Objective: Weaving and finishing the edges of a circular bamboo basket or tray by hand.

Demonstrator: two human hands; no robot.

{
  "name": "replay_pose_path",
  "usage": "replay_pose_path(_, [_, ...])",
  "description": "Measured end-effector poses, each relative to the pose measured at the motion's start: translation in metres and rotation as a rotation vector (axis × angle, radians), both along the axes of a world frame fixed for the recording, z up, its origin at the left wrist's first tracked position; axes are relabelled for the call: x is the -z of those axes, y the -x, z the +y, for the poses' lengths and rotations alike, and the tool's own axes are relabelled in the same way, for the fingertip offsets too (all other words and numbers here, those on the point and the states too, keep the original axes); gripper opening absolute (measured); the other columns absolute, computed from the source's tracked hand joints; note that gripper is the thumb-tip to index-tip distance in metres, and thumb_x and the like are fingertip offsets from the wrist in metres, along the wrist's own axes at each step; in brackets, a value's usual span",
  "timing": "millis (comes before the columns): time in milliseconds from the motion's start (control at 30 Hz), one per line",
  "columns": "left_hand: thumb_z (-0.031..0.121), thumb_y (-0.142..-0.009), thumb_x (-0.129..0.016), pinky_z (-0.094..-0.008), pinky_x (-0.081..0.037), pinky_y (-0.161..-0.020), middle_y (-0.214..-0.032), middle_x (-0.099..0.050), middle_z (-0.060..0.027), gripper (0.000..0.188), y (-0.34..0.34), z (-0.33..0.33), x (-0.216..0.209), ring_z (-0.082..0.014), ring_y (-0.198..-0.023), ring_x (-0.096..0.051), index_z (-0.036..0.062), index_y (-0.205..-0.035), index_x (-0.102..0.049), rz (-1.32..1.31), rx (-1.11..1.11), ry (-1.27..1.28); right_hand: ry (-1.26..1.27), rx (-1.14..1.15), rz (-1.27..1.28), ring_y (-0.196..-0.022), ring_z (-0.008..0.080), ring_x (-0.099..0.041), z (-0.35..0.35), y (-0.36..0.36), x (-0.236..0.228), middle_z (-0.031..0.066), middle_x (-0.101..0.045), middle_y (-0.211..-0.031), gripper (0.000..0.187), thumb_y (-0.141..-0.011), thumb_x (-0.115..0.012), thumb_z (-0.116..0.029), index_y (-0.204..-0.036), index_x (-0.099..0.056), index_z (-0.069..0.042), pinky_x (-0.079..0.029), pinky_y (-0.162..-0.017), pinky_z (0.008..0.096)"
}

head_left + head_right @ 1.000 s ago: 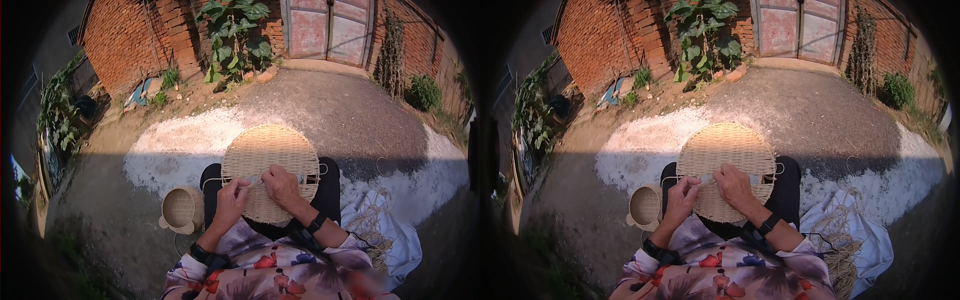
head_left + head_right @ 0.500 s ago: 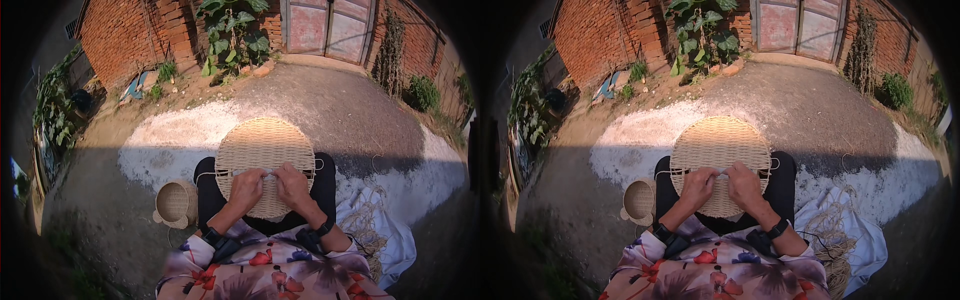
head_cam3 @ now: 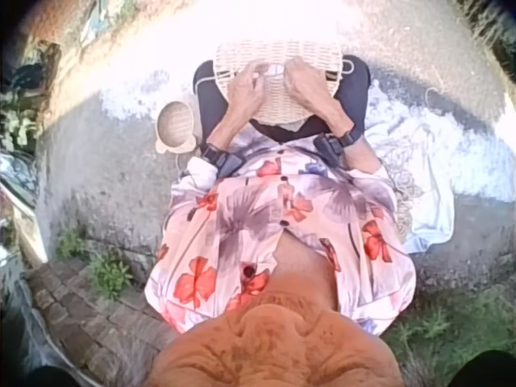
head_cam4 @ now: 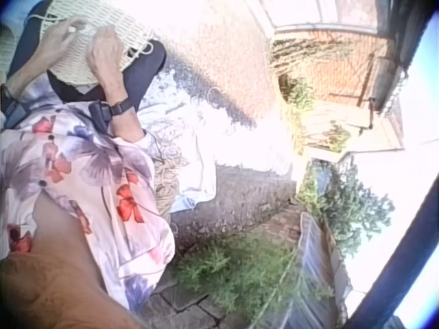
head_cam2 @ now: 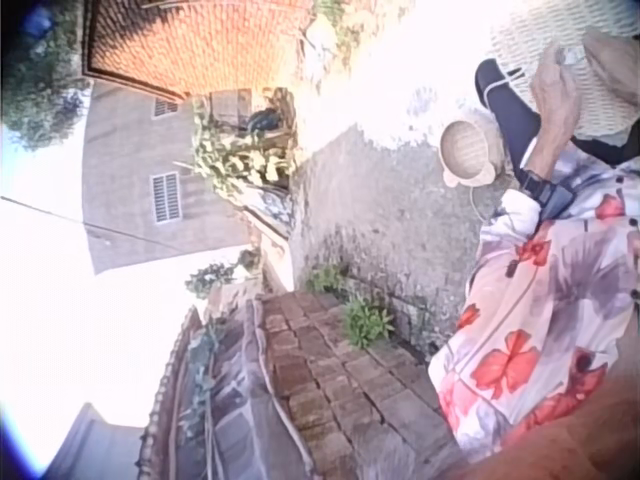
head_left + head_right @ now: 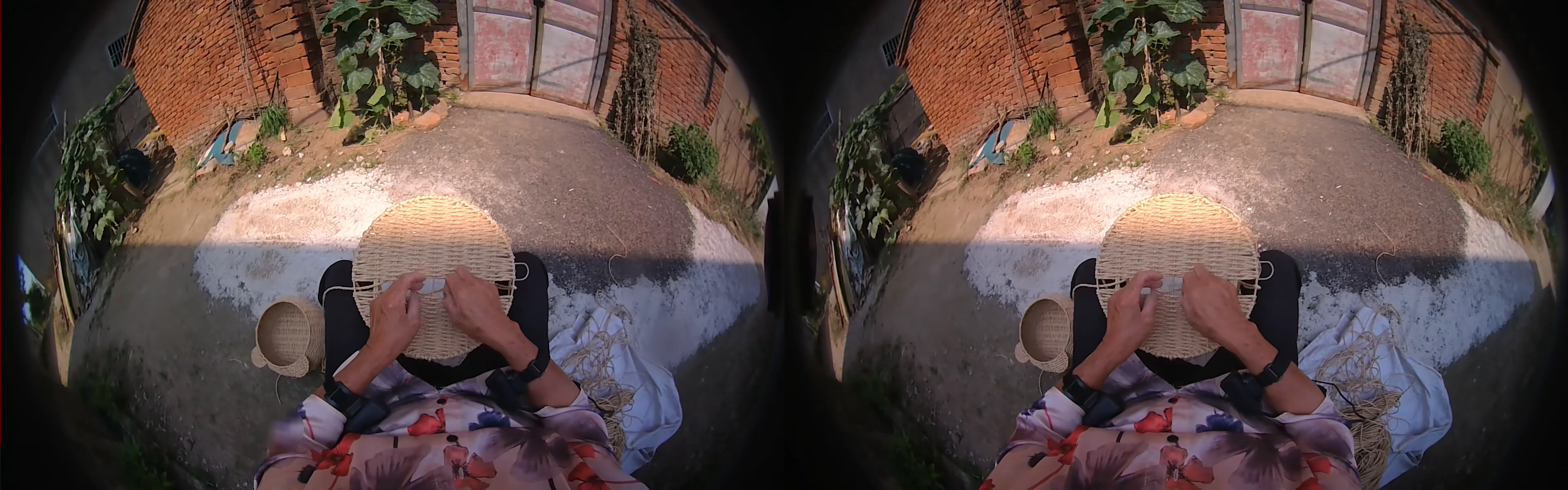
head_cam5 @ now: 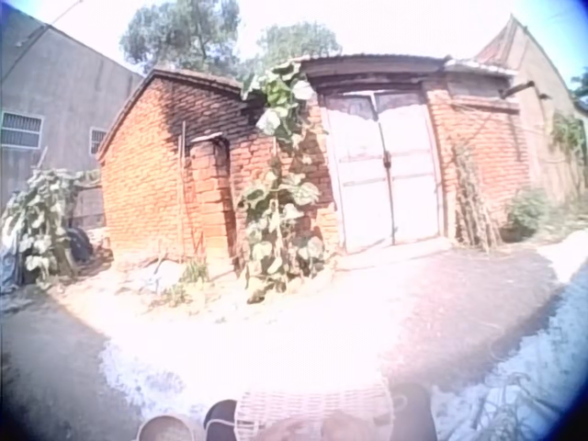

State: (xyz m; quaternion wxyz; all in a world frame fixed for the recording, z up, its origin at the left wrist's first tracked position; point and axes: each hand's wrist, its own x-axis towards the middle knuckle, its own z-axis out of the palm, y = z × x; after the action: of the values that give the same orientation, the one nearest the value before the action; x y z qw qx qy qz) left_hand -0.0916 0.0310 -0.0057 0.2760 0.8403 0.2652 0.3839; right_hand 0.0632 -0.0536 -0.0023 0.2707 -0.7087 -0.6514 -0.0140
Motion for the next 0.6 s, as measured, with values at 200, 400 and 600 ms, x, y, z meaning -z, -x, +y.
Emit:
replay_pose_path(200, [-0.005,-0.085,-0.054,-0.0428,-0.055,-0.076,-0.098,-0.07,-0.0192,0.036,0.0,0.007,0.001,-0.0365,-0.092,-0.069,0.0079,-0.118,-0.056,0.034,0.134,-0.037,-0.125,-0.019,0.083,-0.08,0.0355,-0.066,-0.004,-0.005,0.002,0.0152,-0.06,-0.088,0.013,-0.084,-0.057,-0.007,-0.095,-0.061,-0.003,-0.052,-0.069,0.0477])
replay_pose_path(400, [-0.006,-0.087,-0.049,-0.0414,-0.055,-0.076,-0.102,-0.07,-0.021,0.045,-0.015,0.015,0.002,-0.0315,-0.089,-0.071,0.0114,-0.128,-0.054,0.241,0.175,0.12,0.021,-0.036,-0.116,-0.079,0.0355,-0.067,0.0,-0.001,-0.002,0.0148,-0.061,-0.086,0.016,-0.079,-0.059,-0.004,-0.095,-0.062,-0.002,-0.052,-0.068,0.0467])
replay_pose_path(600, [-0.003,-0.085,-0.057,-0.0318,-0.051,-0.06,-0.095,-0.071,-0.0144,0.046,-0.011,0.015,0.001,-0.015,-0.065,-0.063,0.0127,-0.129,-0.054,0.113,0.229,0.397,0.022,-0.004,-0.102,-0.085,0.0346,-0.065,0.005,0.007,-0.008,0.0164,-0.059,-0.091,0.013,-0.078,-0.061,-0.003,-0.091,-0.061,-0.002,-0.051,-0.07,0.0465])
